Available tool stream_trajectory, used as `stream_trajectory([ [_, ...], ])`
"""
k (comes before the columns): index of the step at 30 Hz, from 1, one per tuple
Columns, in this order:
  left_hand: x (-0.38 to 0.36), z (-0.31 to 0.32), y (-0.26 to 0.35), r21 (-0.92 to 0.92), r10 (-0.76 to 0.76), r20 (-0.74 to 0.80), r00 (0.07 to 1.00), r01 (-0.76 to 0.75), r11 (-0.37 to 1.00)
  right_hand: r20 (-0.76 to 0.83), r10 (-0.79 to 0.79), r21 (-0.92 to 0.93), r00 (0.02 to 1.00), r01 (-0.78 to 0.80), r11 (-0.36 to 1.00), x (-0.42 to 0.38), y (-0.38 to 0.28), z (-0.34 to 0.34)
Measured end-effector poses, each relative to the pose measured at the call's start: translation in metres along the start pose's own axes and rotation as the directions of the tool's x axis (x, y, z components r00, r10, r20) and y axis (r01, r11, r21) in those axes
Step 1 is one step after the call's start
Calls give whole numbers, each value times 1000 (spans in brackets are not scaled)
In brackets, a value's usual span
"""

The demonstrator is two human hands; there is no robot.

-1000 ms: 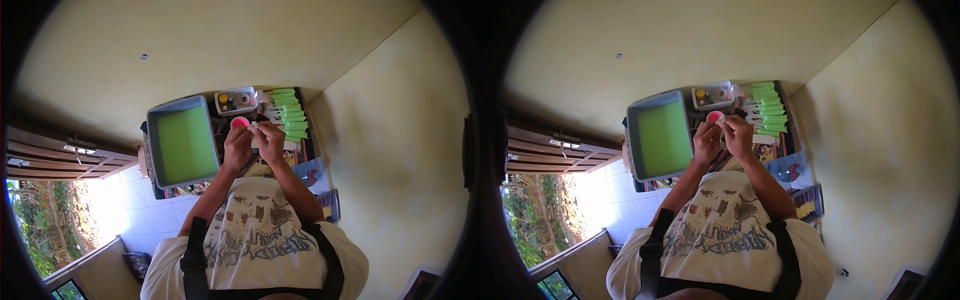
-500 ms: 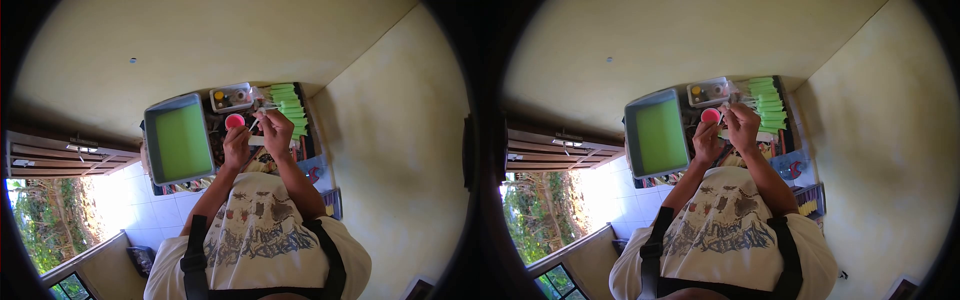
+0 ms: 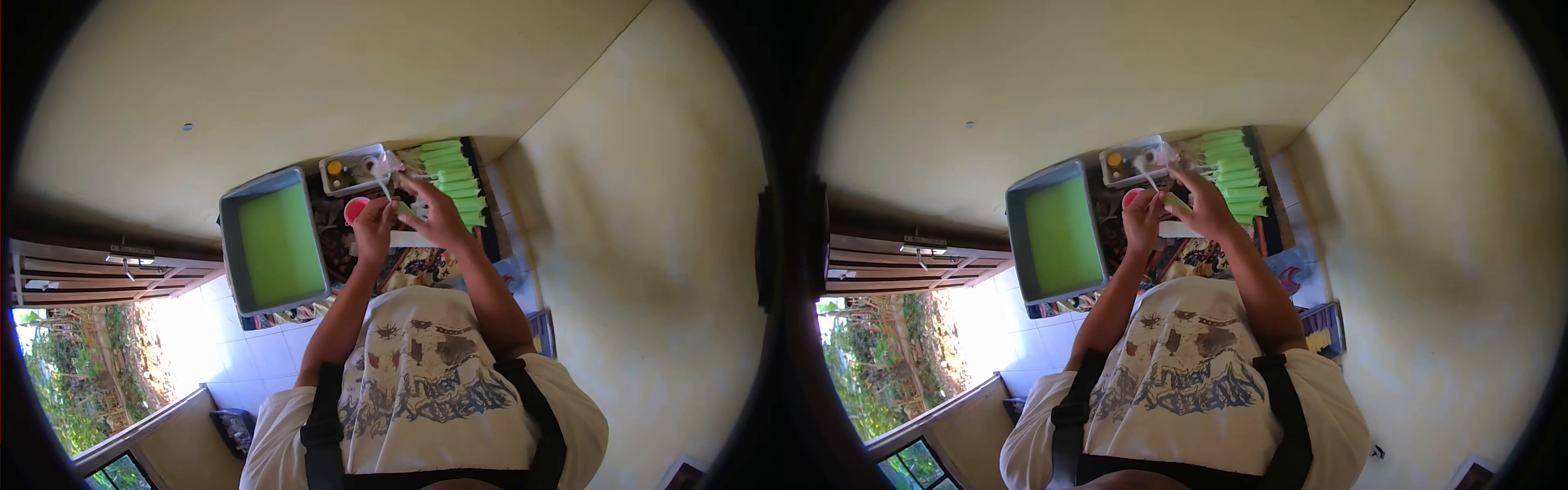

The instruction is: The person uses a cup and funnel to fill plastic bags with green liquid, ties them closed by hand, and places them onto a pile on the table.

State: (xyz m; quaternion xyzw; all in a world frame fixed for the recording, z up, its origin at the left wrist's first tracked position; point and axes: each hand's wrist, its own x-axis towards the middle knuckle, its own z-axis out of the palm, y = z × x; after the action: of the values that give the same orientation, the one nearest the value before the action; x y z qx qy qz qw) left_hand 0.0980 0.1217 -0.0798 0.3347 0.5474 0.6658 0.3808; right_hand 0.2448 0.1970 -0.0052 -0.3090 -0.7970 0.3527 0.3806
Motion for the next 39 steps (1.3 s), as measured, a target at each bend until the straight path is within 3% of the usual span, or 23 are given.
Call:
stream_trajectory([
  [3, 14, 8, -9, 0, -104, 87, 991, 104, 995, 132, 91, -87, 987, -80, 993, -23, 50, -3],
  [4, 17, 13, -10, 25, -113, 98, 989, 111, 994, 68, 71, -46, 995, -68, 997, -26, 56, -4],
  [7, 26, 33, -22, -19, -211, 22, 977, 211, 977, 100, 137, -98, 985, -127, 987, -27, 83, -17],
  [10, 38, 46, -47, -88, -323, -89, 942, 315, 945, 116, 61, -249, 991, -30, 968, -26, 133, -35],
  [13, 44, 42, -77, 327, -372, 9, 928, 349, 878, 152, 130, -392, 980, -61, 918, -20, 185, -52],
  [14, 44, 43, -84, 393, -462, 42, 886, 410, 823, 153, 144, -449, 978, -61, 891, -17, 196, -58],
  [20, 32, 68, -120, 453, -372, 17, 928, 324, 830, 275, 63, -568, 959, 109, 816, -7, 267, -61],
  [24, 27, 78, -116, 493, -393, -9, 920, 345, 798, 223, 5, -423, 975, 92, 901, -10, 288, -47],
  [26, 27, 80, -115, 520, -326, -7, 945, 281, 806, 183, -3, -377, 983, 72, 924, -11, 283, -47],
  [30, 26, 84, -93, 537, -365, -18, 931, 317, 782, 206, -114, -403, 972, 190, 895, -14, 283, -55],
  [33, 26, 84, -92, 513, -344, -8, 939, 299, 805, 209, -164, -382, 964, 235, 894, -1, 298, -44],
  [36, 28, 72, -107, 392, -359, 30, 933, 319, 863, 245, -115, -383, 963, 205, 900, 2, 295, -38],
  [39, 24, 59, -100, -152, -422, 31, 906, 421, 894, 191, -31, -420, 981, 110, 901, -4, 285, -34],
])
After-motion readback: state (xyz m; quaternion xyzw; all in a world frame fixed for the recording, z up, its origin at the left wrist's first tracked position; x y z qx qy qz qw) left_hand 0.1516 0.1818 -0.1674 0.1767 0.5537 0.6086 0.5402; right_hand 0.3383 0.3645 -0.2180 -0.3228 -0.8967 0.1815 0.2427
